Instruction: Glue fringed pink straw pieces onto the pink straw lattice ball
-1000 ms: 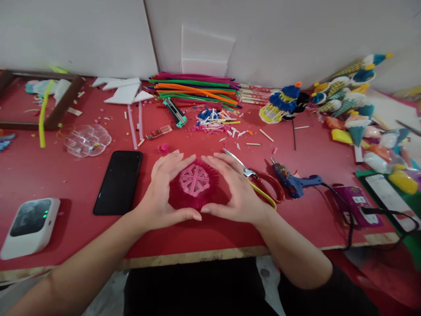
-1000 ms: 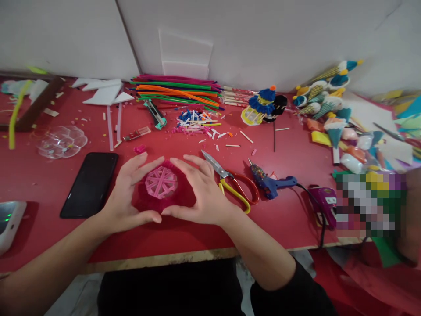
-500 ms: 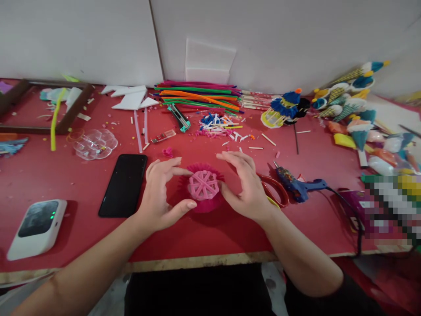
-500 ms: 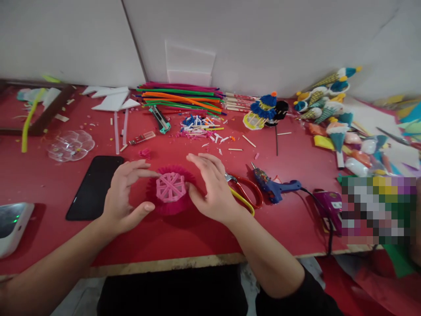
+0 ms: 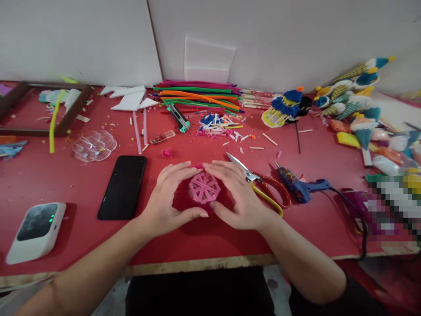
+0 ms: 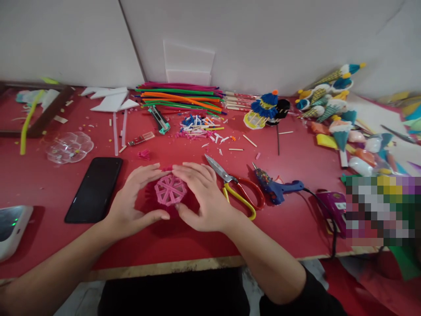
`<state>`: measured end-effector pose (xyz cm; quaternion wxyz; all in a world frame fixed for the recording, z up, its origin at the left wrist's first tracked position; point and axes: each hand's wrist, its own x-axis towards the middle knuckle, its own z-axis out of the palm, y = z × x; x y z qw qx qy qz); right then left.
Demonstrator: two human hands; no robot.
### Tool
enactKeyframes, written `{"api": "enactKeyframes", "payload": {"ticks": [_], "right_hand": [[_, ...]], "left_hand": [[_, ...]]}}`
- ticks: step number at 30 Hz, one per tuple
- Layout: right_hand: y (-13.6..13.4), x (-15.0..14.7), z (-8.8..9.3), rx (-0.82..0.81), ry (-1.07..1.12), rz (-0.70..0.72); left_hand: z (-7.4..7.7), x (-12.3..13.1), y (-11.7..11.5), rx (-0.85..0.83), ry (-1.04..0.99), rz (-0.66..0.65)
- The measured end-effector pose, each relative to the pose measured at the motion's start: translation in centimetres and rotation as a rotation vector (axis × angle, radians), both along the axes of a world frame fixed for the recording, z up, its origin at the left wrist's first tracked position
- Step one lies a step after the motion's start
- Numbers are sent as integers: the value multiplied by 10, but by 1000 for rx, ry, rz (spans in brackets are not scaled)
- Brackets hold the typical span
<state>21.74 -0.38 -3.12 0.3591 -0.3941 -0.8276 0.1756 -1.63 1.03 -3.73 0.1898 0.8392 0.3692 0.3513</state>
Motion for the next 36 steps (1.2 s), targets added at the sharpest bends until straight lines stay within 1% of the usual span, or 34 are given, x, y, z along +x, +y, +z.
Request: {"api": "enactKeyframes", "payload": {"ticks": [3,5,8,11,16,20,25,30,32,34,36], "right_hand": [[-1,-2,-1,28,9,-53],[-1,-1,0,31,22,-60],[-1,1,2,16,39,-33],[-1,1,2,-20,27,-10],[-2,0,-1,-60,4,20],[-1,-1,-4,-65,4,-14],[0,1,-1,-2,69,-94],[1,2,2,19,100,-105],[0,1,2,21,107,-107],[0,1,3,24,115,-98],[-1,0,3,16,123,-72]], "left_hand": [[1,0,0,34,-1,60],[1,1,1,52,-6,74],[0,1,1,57,8,63],[-1,1,-1,27,54,38],[-3,1,-4,-4,112,30],[-2,-1,-5,-26,134,70],[3,-4,-3,15,69,108],[6,-7,-3,-8,-33,228],[7,-7,-3,-10,-64,258],[8,-7,-4,-13,-72,241],[9,-5,-4,-16,-25,191]]}}
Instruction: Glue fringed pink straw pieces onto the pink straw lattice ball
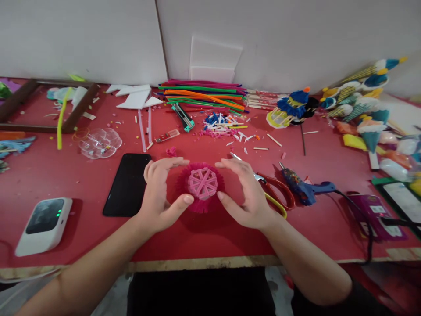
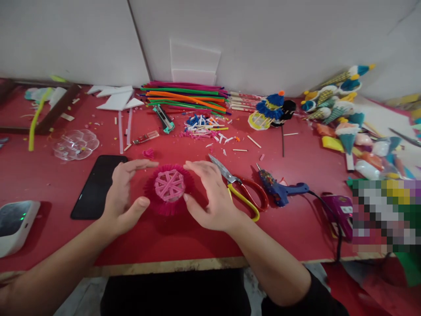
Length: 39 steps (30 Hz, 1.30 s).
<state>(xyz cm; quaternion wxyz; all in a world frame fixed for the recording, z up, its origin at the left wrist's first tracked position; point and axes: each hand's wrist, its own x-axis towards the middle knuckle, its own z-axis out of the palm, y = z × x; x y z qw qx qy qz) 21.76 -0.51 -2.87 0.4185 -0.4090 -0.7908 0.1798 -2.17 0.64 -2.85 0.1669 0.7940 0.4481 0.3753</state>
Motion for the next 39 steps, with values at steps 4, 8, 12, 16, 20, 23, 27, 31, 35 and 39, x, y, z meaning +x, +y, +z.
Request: {"api": "enactKeyframes", "payload": {"ticks": [4,8,12,16,20,23,27,31,35,39], "right_hand": [[-1,-1,-2,-63,-24,56],[-1,-3,-7,-128,-91,60],[1,-4,-9,-154,-91,98],[2,-2,-7,-187,-84,116],[3,-2,-8,-218,-59,154],[4,-2,-10,-227,-64,149],[4,-3,-10,-204,-103,127],[4,-3,-10,-196,-134,112],[4,-2,-10,-189,-143,111],[3,-2,-9,-167,-122,124]], "left_hand": [[-4,3,-1,4,152,-80],[-8,2,-2,5,175,-151],[-5,0,-1,-10,203,-182],[-7,-1,2,-40,209,-190],[-11,0,2,-54,221,-197],[-11,1,2,-45,240,-193],[-10,3,2,-55,265,-195],[-10,3,1,-55,280,-189],[-11,-1,1,-56,248,-212],[-9,-7,4,-36,188,-237]]}}
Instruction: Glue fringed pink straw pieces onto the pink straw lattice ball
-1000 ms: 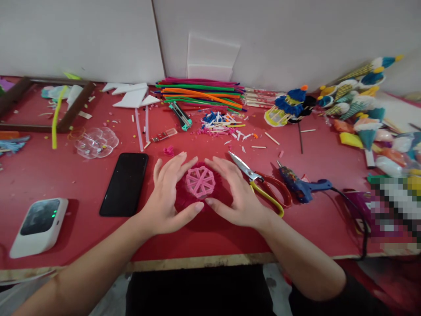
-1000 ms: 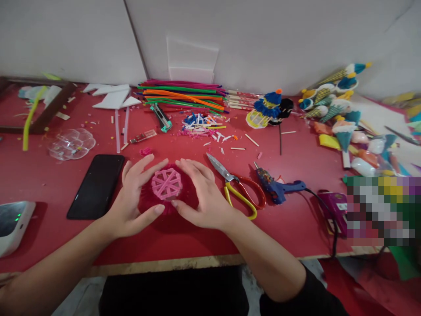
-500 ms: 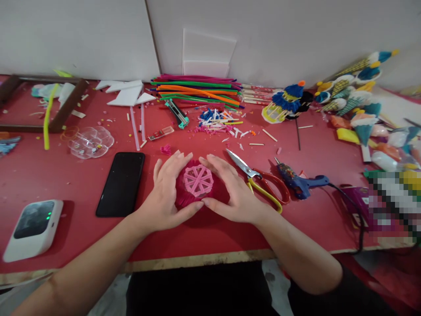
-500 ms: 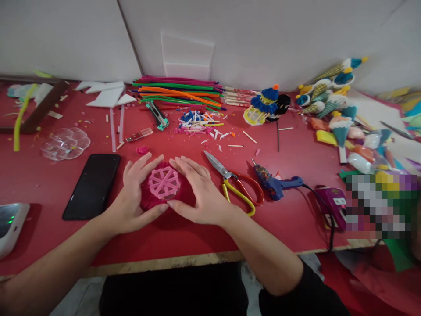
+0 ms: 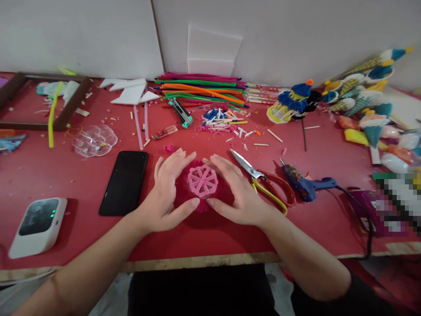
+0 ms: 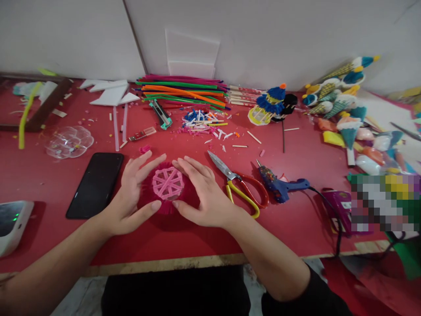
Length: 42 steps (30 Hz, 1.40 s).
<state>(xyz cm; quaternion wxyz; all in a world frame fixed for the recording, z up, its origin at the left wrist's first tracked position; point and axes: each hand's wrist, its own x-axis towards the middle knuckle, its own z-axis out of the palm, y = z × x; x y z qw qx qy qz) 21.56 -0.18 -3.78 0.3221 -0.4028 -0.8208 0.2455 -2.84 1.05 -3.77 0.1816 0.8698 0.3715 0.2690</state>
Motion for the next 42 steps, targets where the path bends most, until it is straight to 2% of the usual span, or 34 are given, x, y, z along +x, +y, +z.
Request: {"api": "enactKeyframes", "payload": {"ticks": [5,9,15,22,35,42], "right_hand": [[-1,2,4,-63,67,35],[0,6,7,-89,76,21],[1,6,5,-27,14,-11],[4,6,2,-16,-67,-8],[2,4,1,-44,-79,-28],[3,2,-2,-20,-86,-70]], "left_hand": [[4,1,2,-43,34,-14],[5,6,0,-22,54,27],[4,7,2,64,-59,36],[6,12,-1,33,20,34],[3,10,0,44,30,43],[-2,10,1,127,43,36]]}}
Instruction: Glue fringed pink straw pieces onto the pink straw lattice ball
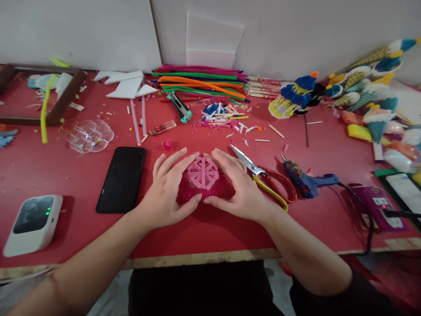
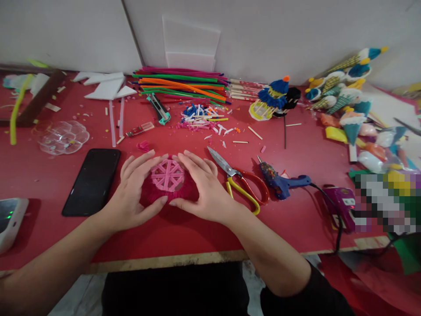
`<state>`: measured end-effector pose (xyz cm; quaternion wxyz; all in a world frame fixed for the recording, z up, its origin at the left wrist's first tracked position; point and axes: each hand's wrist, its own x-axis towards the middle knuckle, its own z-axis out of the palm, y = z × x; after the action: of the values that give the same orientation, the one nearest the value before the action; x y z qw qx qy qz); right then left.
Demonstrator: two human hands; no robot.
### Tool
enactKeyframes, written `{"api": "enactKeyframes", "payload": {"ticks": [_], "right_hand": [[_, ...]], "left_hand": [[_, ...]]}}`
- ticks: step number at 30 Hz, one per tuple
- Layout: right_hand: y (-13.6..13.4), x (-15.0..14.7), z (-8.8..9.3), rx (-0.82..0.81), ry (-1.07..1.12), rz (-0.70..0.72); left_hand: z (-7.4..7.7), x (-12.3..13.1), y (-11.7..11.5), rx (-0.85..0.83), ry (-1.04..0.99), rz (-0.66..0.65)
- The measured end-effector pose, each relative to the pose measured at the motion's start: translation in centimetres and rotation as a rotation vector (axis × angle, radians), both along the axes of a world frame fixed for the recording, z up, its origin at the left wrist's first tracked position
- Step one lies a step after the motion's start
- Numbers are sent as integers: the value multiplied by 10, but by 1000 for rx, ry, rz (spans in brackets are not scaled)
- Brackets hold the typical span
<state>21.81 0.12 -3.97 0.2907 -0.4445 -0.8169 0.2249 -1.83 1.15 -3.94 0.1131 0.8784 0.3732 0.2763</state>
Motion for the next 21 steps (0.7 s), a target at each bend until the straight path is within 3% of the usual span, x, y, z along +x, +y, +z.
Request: {"api": "enactKeyframes", "payload": {"ticks": [21], "right_hand": [[2,-2,-8,-71,46,-48]], "left_hand": [[-3,-1,2,-24,-32,-7]]}}
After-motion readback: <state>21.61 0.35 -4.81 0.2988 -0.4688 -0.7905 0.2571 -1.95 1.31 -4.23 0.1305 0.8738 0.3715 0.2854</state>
